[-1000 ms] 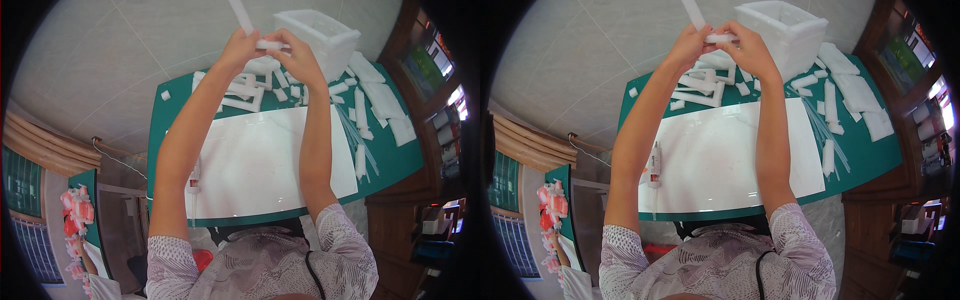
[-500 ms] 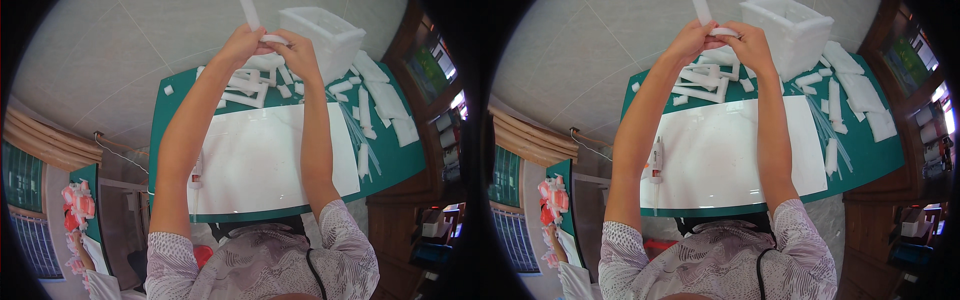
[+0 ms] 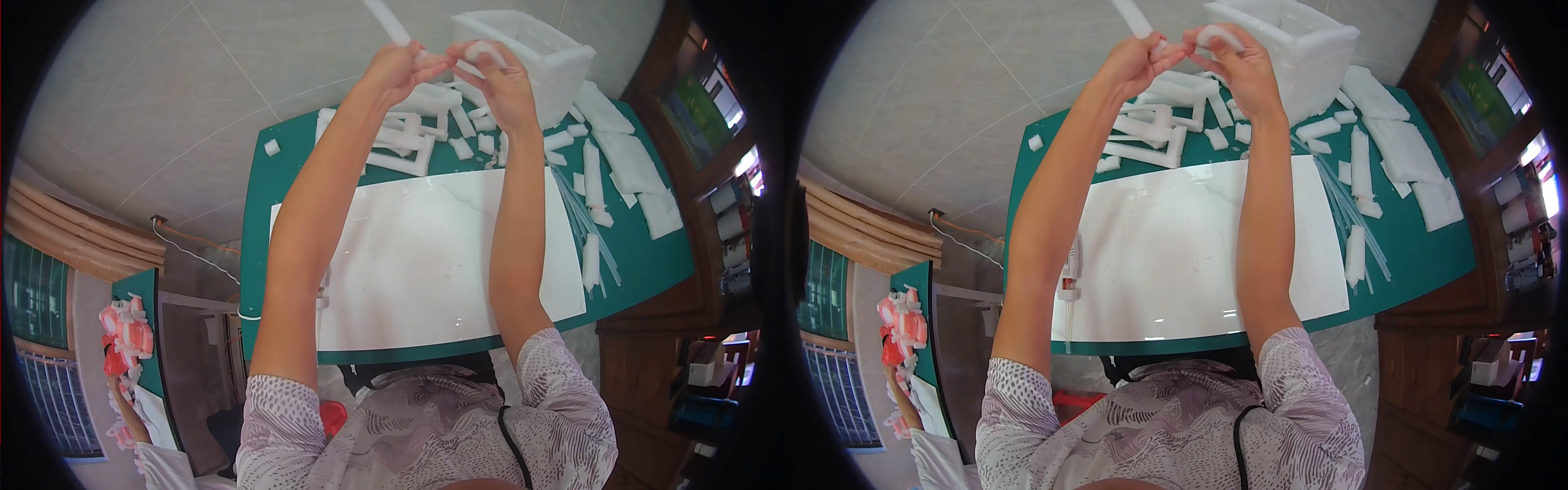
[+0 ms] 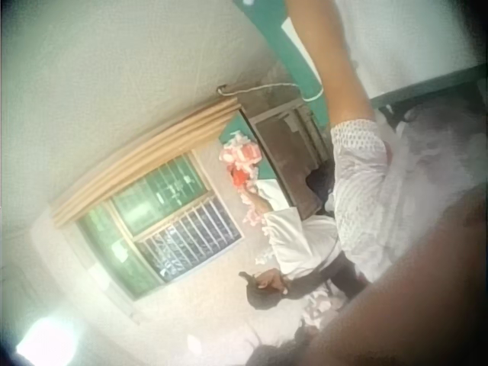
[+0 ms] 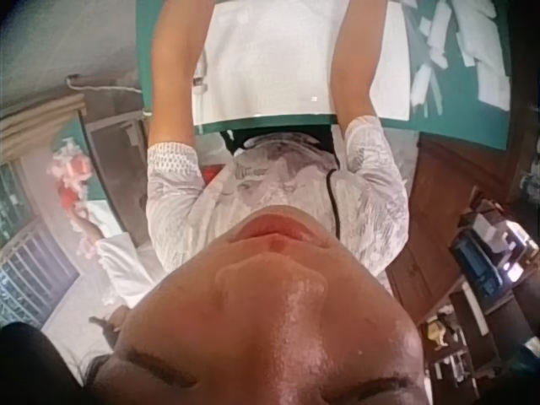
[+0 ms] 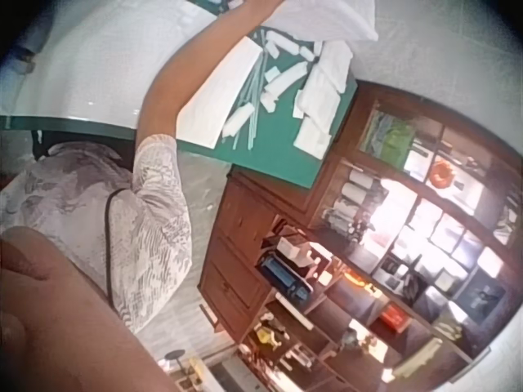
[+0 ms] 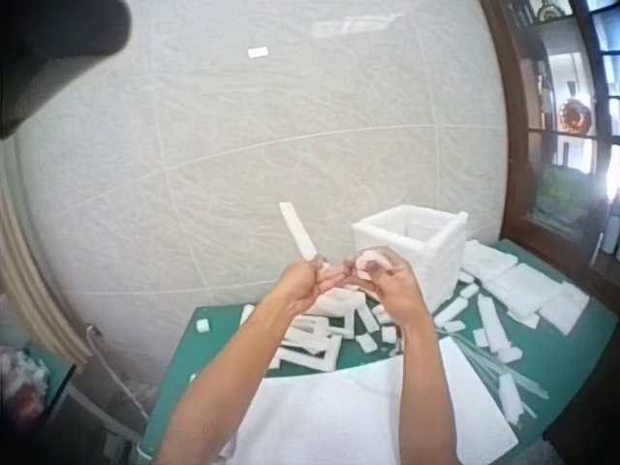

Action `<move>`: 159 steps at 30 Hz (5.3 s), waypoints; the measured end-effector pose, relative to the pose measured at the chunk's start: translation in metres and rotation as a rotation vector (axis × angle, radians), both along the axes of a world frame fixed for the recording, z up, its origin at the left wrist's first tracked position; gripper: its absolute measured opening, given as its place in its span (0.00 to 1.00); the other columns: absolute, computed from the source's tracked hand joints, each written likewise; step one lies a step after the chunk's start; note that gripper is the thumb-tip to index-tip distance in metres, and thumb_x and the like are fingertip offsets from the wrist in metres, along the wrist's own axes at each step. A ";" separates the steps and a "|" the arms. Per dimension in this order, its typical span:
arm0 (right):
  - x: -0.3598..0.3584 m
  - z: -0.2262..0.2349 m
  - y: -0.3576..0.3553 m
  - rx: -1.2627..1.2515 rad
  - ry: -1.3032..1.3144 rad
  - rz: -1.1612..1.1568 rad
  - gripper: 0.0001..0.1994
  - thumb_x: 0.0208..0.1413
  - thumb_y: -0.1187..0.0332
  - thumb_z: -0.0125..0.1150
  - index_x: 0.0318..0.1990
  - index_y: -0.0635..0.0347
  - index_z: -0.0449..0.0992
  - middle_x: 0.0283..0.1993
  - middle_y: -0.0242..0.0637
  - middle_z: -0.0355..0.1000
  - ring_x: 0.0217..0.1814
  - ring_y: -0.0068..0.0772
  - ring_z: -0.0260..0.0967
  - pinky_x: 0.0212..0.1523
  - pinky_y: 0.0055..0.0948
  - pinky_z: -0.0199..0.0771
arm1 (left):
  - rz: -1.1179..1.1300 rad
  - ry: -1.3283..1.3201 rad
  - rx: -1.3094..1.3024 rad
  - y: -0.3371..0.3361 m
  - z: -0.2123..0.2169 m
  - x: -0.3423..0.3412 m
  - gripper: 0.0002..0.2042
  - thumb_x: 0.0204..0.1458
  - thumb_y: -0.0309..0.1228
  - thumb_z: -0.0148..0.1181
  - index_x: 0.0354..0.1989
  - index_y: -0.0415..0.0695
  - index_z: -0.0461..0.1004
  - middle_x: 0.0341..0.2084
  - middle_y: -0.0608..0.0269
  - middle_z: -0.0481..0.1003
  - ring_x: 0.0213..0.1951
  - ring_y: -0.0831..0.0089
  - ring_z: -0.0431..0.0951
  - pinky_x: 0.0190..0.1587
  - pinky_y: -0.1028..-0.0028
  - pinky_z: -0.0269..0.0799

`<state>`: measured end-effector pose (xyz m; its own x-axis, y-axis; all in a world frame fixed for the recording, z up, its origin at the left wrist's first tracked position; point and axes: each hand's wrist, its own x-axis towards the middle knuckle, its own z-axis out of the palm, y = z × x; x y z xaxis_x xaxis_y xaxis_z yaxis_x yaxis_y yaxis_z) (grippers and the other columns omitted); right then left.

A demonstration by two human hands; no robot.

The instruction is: Using a hot glue gun to assemble rectangular foam pieces into a frame structure.

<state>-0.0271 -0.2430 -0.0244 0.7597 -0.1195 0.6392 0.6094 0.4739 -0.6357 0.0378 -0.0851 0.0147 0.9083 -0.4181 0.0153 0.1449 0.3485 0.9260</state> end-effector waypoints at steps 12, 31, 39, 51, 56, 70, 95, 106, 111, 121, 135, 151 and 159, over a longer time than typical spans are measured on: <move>0.013 -0.041 -0.044 -1.069 0.347 -0.816 0.28 0.49 0.71 0.60 0.61 0.55 0.69 0.53 0.55 0.70 0.54 0.52 0.69 0.57 0.38 0.69 | -0.095 -0.508 0.919 -0.015 -0.038 -0.005 0.26 0.57 0.51 0.56 0.48 0.37 0.69 0.29 0.55 0.80 0.22 0.75 0.76 0.30 0.75 0.73; 0.028 -0.067 -0.032 -1.273 0.482 -0.604 0.10 0.46 0.73 0.59 0.36 0.55 0.84 0.50 0.48 0.73 0.52 0.52 0.71 0.56 0.36 0.70 | -0.121 -0.904 1.474 -0.016 -0.081 0.058 0.23 0.49 0.41 0.64 0.52 0.46 0.71 0.46 0.54 0.77 0.46 0.56 0.77 0.50 0.63 0.70; 0.036 -0.076 -0.035 -1.306 0.706 -0.418 0.15 0.48 0.66 0.61 0.42 0.62 0.82 0.47 0.52 0.76 0.49 0.46 0.75 0.51 0.36 0.73 | -0.085 -1.025 1.448 0.015 -0.060 0.067 0.14 0.45 0.30 0.59 0.42 0.44 0.73 0.37 0.56 0.78 0.42 0.58 0.78 0.45 0.64 0.71; 0.035 -0.074 -0.033 -1.383 0.698 -0.571 0.11 0.49 0.68 0.58 0.39 0.60 0.81 0.42 0.51 0.77 0.45 0.50 0.75 0.49 0.38 0.73 | 0.139 -0.930 1.146 0.067 -0.018 0.056 0.14 0.46 0.33 0.56 0.42 0.43 0.74 0.35 0.53 0.78 0.40 0.56 0.77 0.46 0.62 0.71; 0.043 -0.072 -0.022 -1.136 0.306 -0.870 0.14 0.50 0.73 0.57 0.46 0.59 0.75 0.46 0.55 0.74 0.49 0.54 0.72 0.49 0.42 0.72 | 0.231 -1.025 1.026 0.076 -0.012 0.040 0.13 0.47 0.31 0.54 0.41 0.40 0.74 0.33 0.50 0.78 0.37 0.55 0.77 0.43 0.64 0.72; 0.126 -0.097 -0.016 -1.487 0.541 -0.582 0.25 0.51 0.75 0.50 0.59 0.49 0.72 0.50 0.45 0.77 0.54 0.48 0.73 0.56 0.38 0.71 | 0.193 -1.048 1.022 0.093 -0.018 0.020 0.12 0.50 0.29 0.53 0.42 0.39 0.73 0.38 0.52 0.78 0.36 0.60 0.77 0.42 0.67 0.72; -0.015 0.009 0.032 -0.630 -0.101 -0.699 0.21 0.54 0.63 0.64 0.56 0.54 0.73 0.56 0.44 0.71 0.51 0.46 0.72 0.52 0.41 0.76 | 0.241 -1.090 0.578 0.064 0.013 -0.017 0.13 0.53 0.30 0.51 0.45 0.40 0.73 0.37 0.50 0.77 0.39 0.58 0.77 0.45 0.66 0.71; -0.021 0.024 0.022 -0.854 -0.133 -0.716 0.21 0.53 0.67 0.64 0.56 0.55 0.73 0.53 0.42 0.73 0.50 0.41 0.73 0.48 0.33 0.79 | 0.212 -1.614 0.830 0.049 0.025 -0.037 0.15 0.57 0.38 0.59 0.47 0.42 0.74 0.39 0.55 0.75 0.42 0.58 0.75 0.44 0.66 0.71; -0.023 0.024 0.019 -0.882 0.005 -0.616 0.20 0.51 0.67 0.66 0.53 0.57 0.74 0.47 0.44 0.76 0.44 0.45 0.75 0.45 0.33 0.78 | 0.138 -1.555 0.850 0.042 0.027 -0.036 0.15 0.54 0.37 0.62 0.46 0.43 0.73 0.39 0.57 0.76 0.41 0.56 0.75 0.45 0.64 0.70; -0.029 0.027 0.017 -0.863 -0.017 -0.601 0.14 0.51 0.71 0.61 0.46 0.60 0.75 0.37 0.47 0.77 0.33 0.45 0.74 0.41 0.33 0.76 | 0.118 -1.593 0.917 0.040 0.033 -0.046 0.11 0.56 0.35 0.60 0.43 0.44 0.73 0.33 0.57 0.78 0.37 0.57 0.75 0.42 0.64 0.70; -0.039 0.032 0.018 -0.948 0.010 -0.556 0.14 0.49 0.71 0.59 0.45 0.62 0.76 0.32 0.50 0.76 0.29 0.45 0.72 0.34 0.35 0.71 | 0.080 -1.511 1.217 0.043 0.049 -0.073 0.08 0.57 0.32 0.58 0.39 0.42 0.70 0.32 0.55 0.77 0.36 0.56 0.76 0.39 0.62 0.70; -0.038 0.028 0.032 -1.016 -0.029 -0.642 0.13 0.50 0.69 0.58 0.42 0.63 0.76 0.30 0.53 0.74 0.28 0.49 0.71 0.33 0.37 0.71 | 0.380 -1.972 1.389 0.039 0.026 -0.032 0.06 0.44 0.25 0.61 0.29 0.46 0.71 0.25 0.62 0.76 0.33 0.66 0.75 0.46 0.66 0.65; -0.021 0.023 0.008 -0.786 -0.240 -0.599 0.17 0.54 0.69 0.53 0.52 0.57 0.77 0.36 0.43 0.78 0.36 0.36 0.73 0.39 0.34 0.72 | 0.234 -2.012 1.361 0.060 0.038 -0.030 0.04 0.49 0.28 0.62 0.27 0.46 0.73 0.25 0.62 0.76 0.35 0.64 0.75 0.48 0.65 0.65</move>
<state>-0.0483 -0.2347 -0.0019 0.5544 0.0807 0.8283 0.7616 -0.4506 -0.4658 0.0073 -0.0253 0.0531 0.1627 -0.8701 0.4653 -0.7410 -0.4191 -0.5246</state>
